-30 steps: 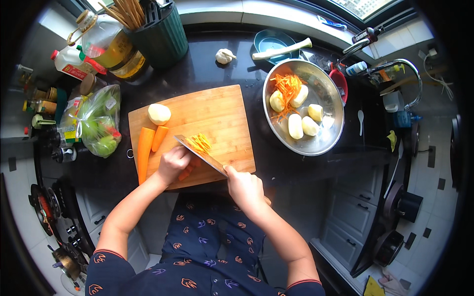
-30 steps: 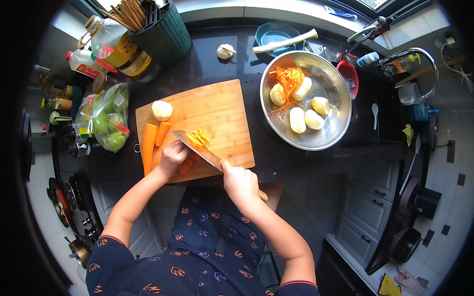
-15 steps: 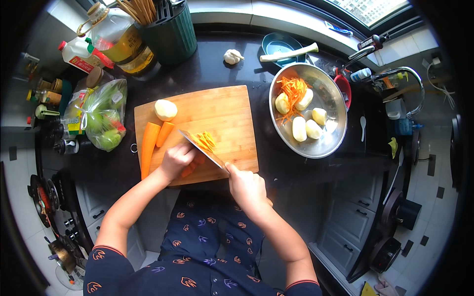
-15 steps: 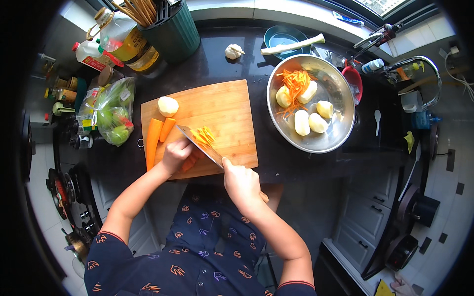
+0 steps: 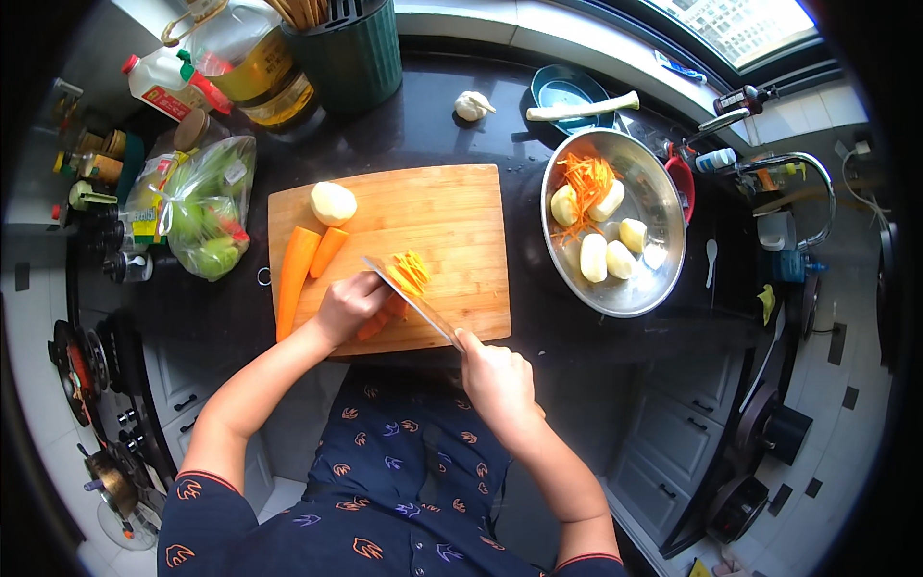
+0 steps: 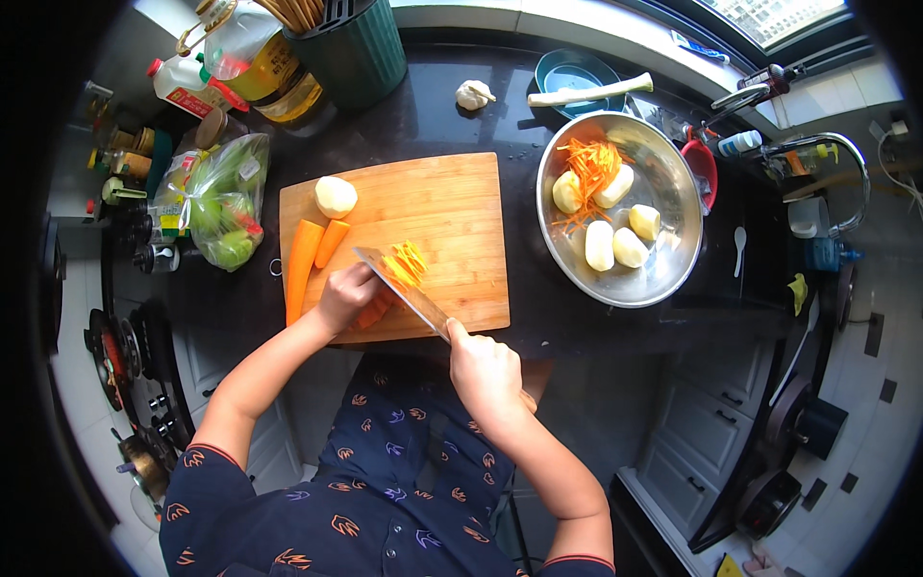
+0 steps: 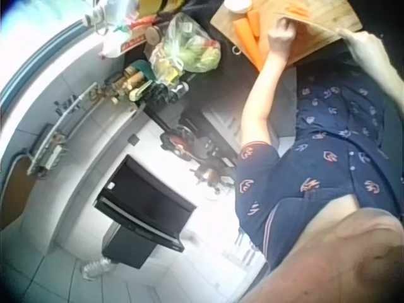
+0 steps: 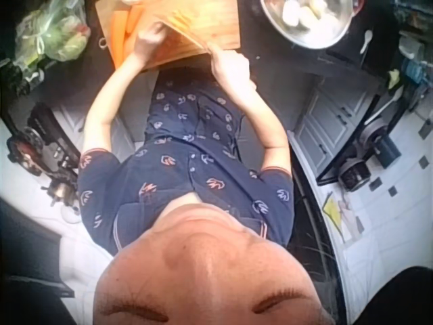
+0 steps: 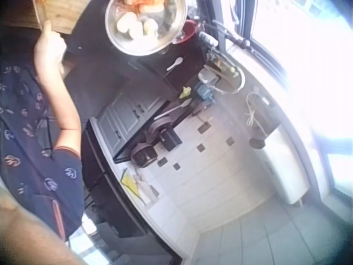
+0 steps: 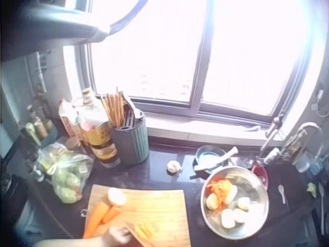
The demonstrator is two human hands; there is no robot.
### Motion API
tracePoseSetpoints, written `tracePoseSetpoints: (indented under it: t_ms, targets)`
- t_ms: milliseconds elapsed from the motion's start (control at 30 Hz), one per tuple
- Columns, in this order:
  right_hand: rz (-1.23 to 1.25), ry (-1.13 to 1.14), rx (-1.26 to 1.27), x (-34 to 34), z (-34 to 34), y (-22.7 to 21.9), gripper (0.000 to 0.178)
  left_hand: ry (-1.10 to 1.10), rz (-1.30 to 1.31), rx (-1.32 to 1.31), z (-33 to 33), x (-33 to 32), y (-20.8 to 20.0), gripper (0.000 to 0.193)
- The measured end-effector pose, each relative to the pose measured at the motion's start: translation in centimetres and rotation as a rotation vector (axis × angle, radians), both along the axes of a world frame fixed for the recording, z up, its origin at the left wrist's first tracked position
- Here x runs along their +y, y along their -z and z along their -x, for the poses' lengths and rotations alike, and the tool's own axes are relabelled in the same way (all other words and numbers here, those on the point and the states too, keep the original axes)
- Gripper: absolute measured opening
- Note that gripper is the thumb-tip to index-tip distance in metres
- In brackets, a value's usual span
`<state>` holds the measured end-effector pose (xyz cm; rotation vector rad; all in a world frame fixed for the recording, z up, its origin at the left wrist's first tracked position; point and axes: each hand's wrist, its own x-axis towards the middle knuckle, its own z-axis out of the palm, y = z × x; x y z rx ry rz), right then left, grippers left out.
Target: The person slices a carrot into thin strips on a wooden cutting board using a large knife. The person holds the carrot with their left hand and uses the knife in their right hand to cut the vegetable into uniform julienne pieces. A metal bowl containing peeled potatoes and previously cut carrots is visible nearby.
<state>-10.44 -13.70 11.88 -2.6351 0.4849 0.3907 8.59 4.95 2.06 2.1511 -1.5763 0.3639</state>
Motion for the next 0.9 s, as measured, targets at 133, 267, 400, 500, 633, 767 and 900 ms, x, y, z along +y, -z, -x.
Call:
tracePoseSetpoints:
  t_ms: [133,267,400,500,633,767,900]
  targets:
    - [0.040,-0.003,-0.120,0.2,-0.9,2.8,0.024,0.019,0.004,0.042,-0.5,-0.2,0.4,0.018]
    - [-0.006,0.022,-0.100,0.1,-0.8,1.9,0.022,0.011,0.025,0.038,-0.1,-0.2,0.1,0.018]
    - [-0.043,0.016,-0.084,-0.3,-0.3,-0.4,0.024,-0.012,0.005,0.030,0.0,-0.2,-0.2,0.015]
    - [-0.039,0.009,-0.068,-0.3,-0.1,-1.2,0.024,0.002,-0.007,0.003,-0.1,0.1,0.3,0.013]
    - [-0.020,0.013,-0.056,-0.6,-0.2,0.0,0.022,-0.003,-0.011,0.022,-0.1,0.0,-0.2,0.016]
    - [-0.010,0.010,-0.049,-0.1,-0.5,2.0,0.021,0.008,0.027,0.035,-0.1,-0.2,-0.1,0.017]
    - [-0.041,0.043,-0.080,-0.4,-0.7,2.5,0.019,0.023,-0.011,-0.012,-0.3,-0.4,0.3,0.016]
